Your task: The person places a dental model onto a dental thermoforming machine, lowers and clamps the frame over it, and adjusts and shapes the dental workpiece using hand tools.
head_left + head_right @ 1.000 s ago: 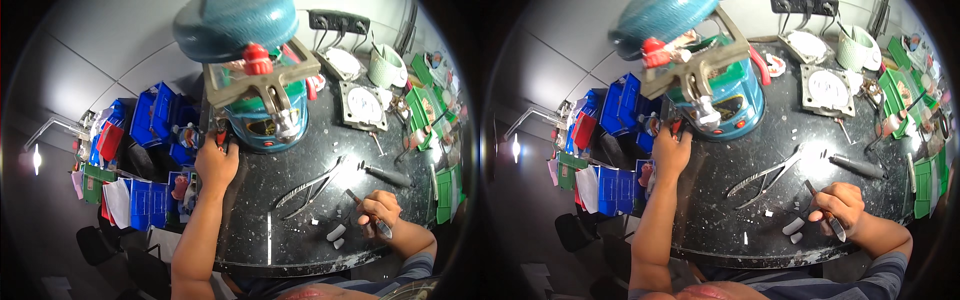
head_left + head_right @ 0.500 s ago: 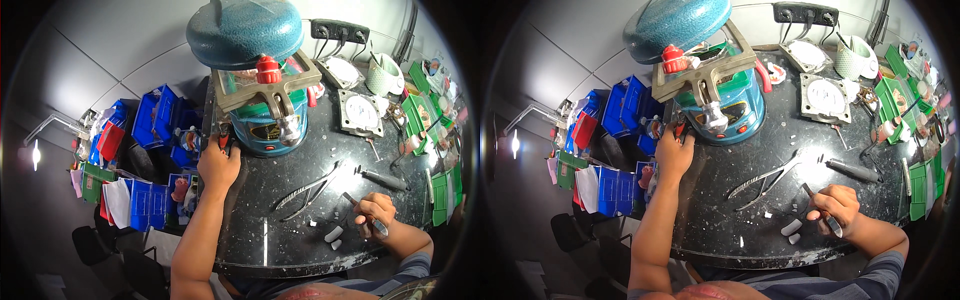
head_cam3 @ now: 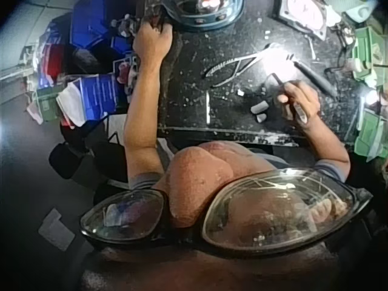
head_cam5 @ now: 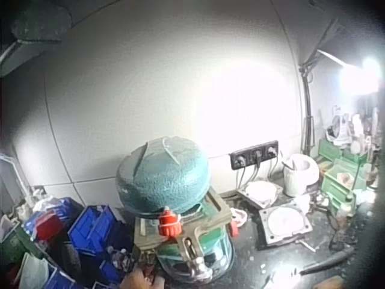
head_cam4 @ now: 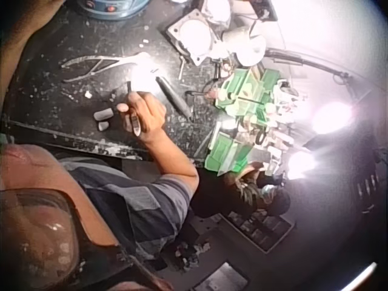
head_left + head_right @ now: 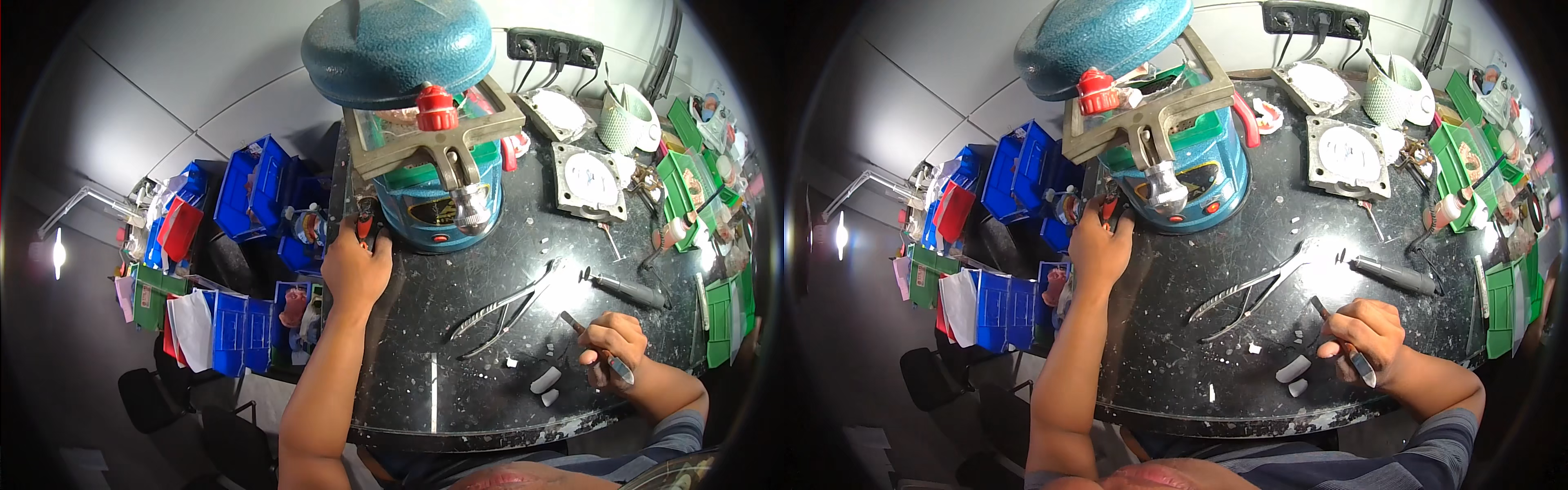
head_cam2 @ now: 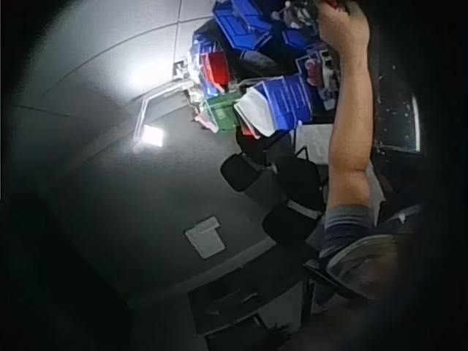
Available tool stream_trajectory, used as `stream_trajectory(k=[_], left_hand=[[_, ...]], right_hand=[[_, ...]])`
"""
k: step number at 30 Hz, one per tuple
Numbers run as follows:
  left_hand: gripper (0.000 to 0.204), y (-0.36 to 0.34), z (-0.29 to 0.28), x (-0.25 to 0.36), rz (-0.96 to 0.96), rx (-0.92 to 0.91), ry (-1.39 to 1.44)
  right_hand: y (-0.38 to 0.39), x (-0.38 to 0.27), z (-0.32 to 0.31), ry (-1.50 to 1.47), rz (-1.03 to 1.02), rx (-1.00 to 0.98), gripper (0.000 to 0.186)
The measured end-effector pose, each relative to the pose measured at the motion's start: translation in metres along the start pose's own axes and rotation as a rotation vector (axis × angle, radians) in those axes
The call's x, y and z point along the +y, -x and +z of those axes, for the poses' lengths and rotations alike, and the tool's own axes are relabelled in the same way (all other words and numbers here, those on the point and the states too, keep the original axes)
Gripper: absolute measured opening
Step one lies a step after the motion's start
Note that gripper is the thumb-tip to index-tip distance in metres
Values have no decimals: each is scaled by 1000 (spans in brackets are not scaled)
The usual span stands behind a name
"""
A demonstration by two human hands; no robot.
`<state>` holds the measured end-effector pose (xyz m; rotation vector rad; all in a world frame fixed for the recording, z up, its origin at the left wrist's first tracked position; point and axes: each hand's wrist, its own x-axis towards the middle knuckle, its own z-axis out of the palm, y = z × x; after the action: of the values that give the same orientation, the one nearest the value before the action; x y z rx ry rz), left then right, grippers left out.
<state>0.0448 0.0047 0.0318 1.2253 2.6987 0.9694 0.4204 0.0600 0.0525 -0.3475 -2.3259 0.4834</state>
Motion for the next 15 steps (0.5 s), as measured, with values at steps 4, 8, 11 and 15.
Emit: stream_trajectory(k=[4, 8, 11, 15], left_hand=[[40, 0, 0, -1, -1, -3, -10], [42, -1, -2, 3, -24, -28, 6], [42, -1, 1, -2, -12, -19, 9], [42, -1, 1, -2, 4, -10, 13]], right_hand=[[0, 0, 0, 1, -1, -6, 33], [1, 1, 0, 0, -3, -4, 33], [-3, 1, 1, 5, -22, 15, 31], [-4, 2, 0, 8, -43, 27, 28]])
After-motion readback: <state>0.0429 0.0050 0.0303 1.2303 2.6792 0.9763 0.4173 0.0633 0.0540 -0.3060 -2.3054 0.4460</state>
